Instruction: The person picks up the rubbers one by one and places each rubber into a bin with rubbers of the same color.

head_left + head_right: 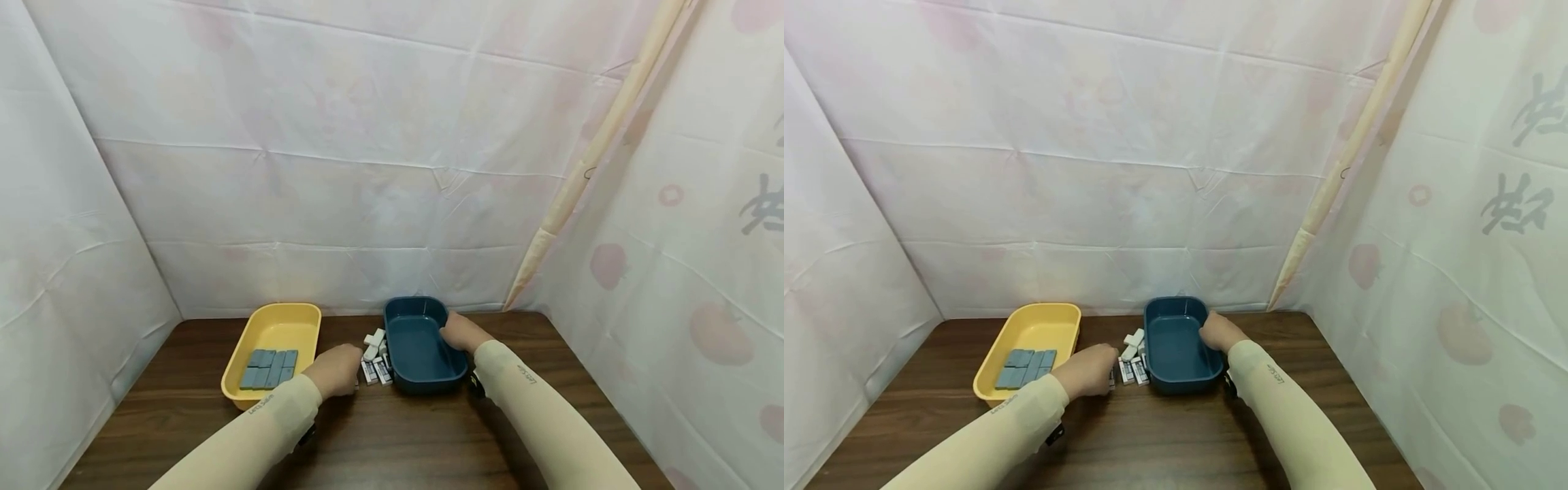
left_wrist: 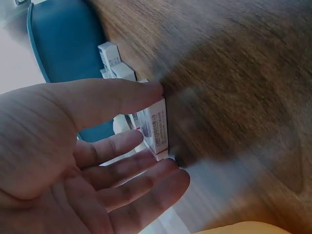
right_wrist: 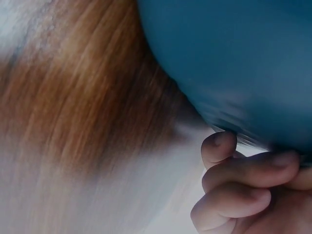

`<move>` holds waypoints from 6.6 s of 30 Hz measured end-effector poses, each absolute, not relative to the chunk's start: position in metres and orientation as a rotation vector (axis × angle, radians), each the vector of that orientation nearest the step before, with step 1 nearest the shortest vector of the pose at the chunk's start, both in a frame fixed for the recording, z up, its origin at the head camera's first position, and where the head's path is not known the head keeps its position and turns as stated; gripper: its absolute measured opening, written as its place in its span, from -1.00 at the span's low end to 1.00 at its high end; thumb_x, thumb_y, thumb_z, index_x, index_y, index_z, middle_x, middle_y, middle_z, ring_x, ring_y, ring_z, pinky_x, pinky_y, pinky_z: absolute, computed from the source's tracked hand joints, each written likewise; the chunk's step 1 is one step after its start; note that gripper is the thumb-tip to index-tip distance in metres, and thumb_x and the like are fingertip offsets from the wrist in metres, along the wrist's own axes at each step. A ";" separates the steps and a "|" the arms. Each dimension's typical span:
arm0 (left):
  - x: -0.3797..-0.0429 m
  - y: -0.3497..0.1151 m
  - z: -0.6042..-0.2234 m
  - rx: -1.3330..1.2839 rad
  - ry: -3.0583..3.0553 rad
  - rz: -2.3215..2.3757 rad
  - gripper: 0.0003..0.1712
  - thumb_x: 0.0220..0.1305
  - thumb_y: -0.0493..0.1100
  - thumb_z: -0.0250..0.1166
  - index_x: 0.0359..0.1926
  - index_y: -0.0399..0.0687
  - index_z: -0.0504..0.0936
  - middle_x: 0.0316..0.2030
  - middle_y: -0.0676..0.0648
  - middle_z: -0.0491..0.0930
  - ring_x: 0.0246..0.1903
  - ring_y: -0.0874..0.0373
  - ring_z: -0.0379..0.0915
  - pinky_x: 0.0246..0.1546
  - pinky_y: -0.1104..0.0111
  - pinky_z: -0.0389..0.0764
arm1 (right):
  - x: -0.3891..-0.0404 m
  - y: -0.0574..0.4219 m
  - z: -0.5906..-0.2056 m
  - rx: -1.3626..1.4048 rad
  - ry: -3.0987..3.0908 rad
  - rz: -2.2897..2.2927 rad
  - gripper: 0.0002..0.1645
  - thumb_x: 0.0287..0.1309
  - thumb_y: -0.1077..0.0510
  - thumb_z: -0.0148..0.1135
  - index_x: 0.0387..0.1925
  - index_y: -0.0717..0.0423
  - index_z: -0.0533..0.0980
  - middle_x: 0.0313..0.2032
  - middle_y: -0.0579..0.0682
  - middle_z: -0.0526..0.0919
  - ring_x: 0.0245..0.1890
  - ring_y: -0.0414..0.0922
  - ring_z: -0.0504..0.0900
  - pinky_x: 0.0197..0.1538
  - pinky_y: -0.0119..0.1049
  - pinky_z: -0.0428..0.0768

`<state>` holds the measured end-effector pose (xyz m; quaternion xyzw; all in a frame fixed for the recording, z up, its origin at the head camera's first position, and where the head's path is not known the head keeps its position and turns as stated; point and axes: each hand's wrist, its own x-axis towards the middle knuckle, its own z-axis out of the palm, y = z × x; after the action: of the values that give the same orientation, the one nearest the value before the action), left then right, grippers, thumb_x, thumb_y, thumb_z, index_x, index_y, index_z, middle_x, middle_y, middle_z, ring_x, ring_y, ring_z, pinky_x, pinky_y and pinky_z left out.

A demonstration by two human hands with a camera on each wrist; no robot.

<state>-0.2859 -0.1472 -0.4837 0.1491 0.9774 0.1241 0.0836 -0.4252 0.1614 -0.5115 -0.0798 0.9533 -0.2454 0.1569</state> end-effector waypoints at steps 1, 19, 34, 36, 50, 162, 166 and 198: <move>-0.286 -0.147 -0.484 0.436 2.919 0.378 -0.70 0.21 -0.46 0.47 -0.40 0.00 0.58 -0.39 0.00 0.62 -0.42 0.10 0.32 -0.31 0.17 0.44 | -0.425 0.162 -0.512 -0.236 2.729 -0.700 -0.17 0.64 0.14 0.00 0.75 0.41 0.12 0.65 0.42 0.39 0.49 0.24 0.60 0.48 0.25 0.62; -0.304 -0.126 -0.456 0.299 3.090 0.681 -0.67 0.22 -0.09 0.69 -0.12 -0.12 0.76 -0.10 -0.10 0.70 -0.05 -0.02 0.58 -0.07 0.07 0.73 | -0.428 0.159 -0.512 -0.189 2.723 -0.670 -0.09 0.69 0.09 -0.01 0.77 0.49 -0.03 0.73 0.47 0.20 0.65 0.34 0.42 0.58 0.26 0.52; -0.324 -0.041 -0.489 0.721 3.159 0.455 -0.63 0.17 -0.04 0.69 -0.55 0.08 0.63 -0.48 0.08 0.57 -0.34 0.12 0.48 -0.16 0.16 0.61 | -0.437 0.163 -0.520 -0.198 2.734 -0.644 -0.10 0.66 0.10 0.03 0.73 0.54 0.03 0.68 0.52 0.26 0.62 0.37 0.45 0.55 0.25 0.56; -0.325 -0.033 -0.491 0.725 3.152 0.411 -0.56 0.18 -0.03 0.69 -0.58 0.12 0.56 -0.52 0.11 0.53 -0.36 0.14 0.48 -0.11 0.14 0.62 | -0.436 0.163 -0.520 -0.220 2.746 -0.623 -0.10 0.67 0.09 0.03 0.73 0.56 0.02 0.68 0.53 0.25 0.63 0.37 0.44 0.57 0.24 0.55; -0.332 -0.021 -0.491 0.719 2.960 0.519 -0.54 0.51 -0.29 0.45 -0.59 0.05 0.59 -0.56 0.05 0.62 -0.48 0.15 0.54 -0.29 0.28 0.67 | -0.428 0.162 -0.513 -0.242 2.740 -0.644 -0.09 0.71 0.06 -0.01 0.77 0.50 -0.04 0.73 0.48 0.18 0.67 0.36 0.38 0.64 0.26 0.45; -0.307 -0.133 -0.453 0.311 2.948 0.409 -0.56 -0.01 -0.14 0.80 -0.24 0.00 0.68 -0.34 0.02 0.66 -0.38 0.07 0.52 -0.37 0.16 0.61 | -0.425 0.152 -0.509 -0.223 2.786 -0.597 -0.17 0.65 0.11 0.04 0.68 0.56 0.14 0.56 0.50 0.47 0.51 0.30 0.59 0.51 0.25 0.60; -0.304 -0.130 -0.437 0.336 2.990 0.434 -0.62 0.05 -0.17 0.77 -0.35 0.01 0.65 -0.41 0.03 0.61 -0.42 0.09 0.50 -0.42 0.20 0.58 | -0.425 0.153 -0.508 -0.231 2.770 -0.593 -0.14 0.68 0.10 0.02 0.70 0.56 0.08 0.61 0.52 0.39 0.56 0.33 0.54 0.54 0.26 0.57; -0.339 -0.023 -0.497 0.704 3.082 0.386 -0.50 0.21 0.11 0.77 -0.58 0.20 0.59 -0.51 0.16 0.51 -0.41 0.20 0.40 -0.03 0.10 0.35 | -0.427 0.152 -0.510 -0.269 2.782 -0.563 -0.13 0.72 0.07 0.04 0.70 0.58 0.08 0.68 0.51 0.26 0.64 0.38 0.42 0.61 0.28 0.48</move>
<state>-0.3391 -0.0234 -0.4969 0.2211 0.9675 0.1212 -0.0217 -0.4273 0.1525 -0.5096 -0.0935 0.9654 -0.1955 0.1449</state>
